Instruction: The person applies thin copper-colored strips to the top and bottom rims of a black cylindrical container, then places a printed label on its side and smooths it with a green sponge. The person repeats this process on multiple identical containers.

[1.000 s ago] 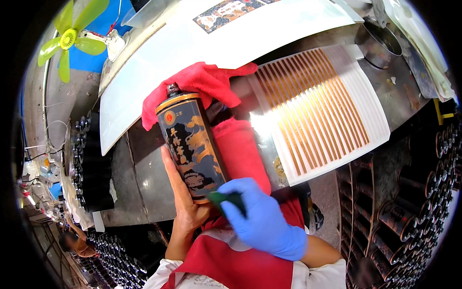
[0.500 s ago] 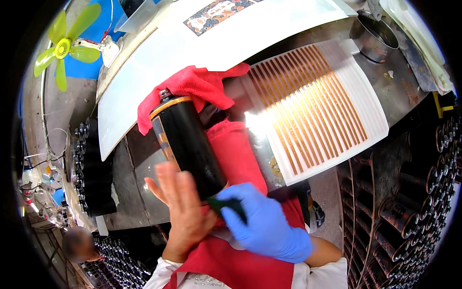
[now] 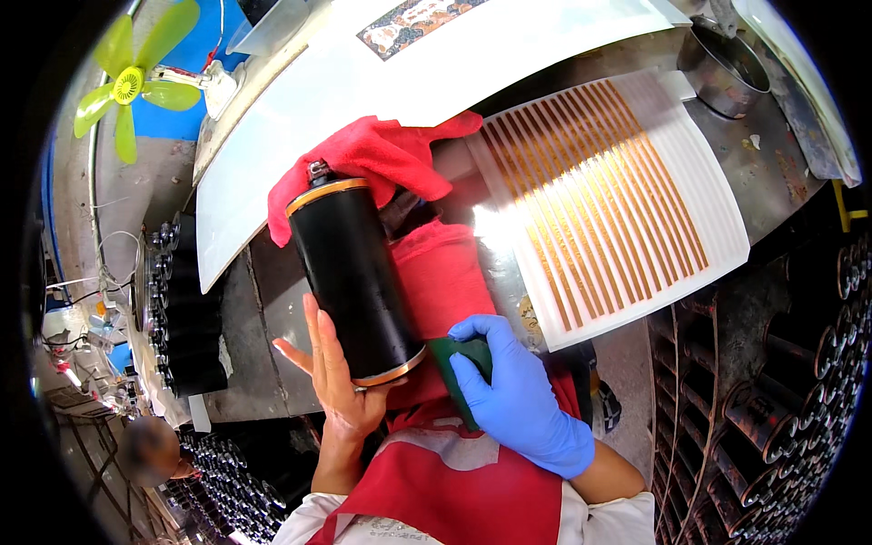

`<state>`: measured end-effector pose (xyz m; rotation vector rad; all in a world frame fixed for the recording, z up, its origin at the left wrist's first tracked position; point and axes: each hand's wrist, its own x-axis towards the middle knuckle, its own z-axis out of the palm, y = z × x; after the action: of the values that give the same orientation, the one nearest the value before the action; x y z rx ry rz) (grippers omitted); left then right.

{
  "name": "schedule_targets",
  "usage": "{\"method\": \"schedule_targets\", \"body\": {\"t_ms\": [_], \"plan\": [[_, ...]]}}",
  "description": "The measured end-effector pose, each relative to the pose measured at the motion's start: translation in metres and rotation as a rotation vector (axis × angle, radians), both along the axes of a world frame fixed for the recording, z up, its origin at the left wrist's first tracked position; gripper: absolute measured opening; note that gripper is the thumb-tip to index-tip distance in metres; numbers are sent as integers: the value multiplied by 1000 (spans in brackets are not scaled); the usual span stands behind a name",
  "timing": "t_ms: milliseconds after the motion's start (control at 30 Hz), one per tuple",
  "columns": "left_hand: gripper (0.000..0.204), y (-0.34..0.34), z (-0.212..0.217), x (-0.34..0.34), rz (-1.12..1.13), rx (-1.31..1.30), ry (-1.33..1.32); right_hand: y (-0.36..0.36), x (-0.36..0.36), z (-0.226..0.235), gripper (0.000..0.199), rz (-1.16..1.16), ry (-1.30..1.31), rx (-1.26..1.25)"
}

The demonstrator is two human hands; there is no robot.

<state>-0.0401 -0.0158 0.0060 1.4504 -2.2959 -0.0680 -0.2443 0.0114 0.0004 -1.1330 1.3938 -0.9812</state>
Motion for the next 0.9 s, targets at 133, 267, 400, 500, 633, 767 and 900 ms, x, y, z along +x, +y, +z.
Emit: {"method": "schedule_targets", "body": {"t_ms": [133, 267, 400, 500, 633, 767, 900], "plan": [[89, 2, -3, 12, 7, 117, 99, 2, -1, 6, 23, -96, 69, -95], [85, 0, 20, -17, -77, -12, 204, 6, 17, 36, 22, 20, 46, -248], [103, -13, 21, -16, -125, 168, -59, 6, 17, 23, 23, 29, 19, -131], [107, -10, 10, -6, -87, 170, 146, 2, 8, 4, 24, -58, 42, -103], [116, -11, -2, -8, 77, 626, 967, 1, 5, -3, 23, -41, 83, -141], [110, -8, 3, -4, -8, 246, 356, 2, 5, 19, 22, -79, 110, -144], [100, -10, 11, -7, -124, 149, 113, 3, 21, 28, 23, 117, 91, -251]]}}
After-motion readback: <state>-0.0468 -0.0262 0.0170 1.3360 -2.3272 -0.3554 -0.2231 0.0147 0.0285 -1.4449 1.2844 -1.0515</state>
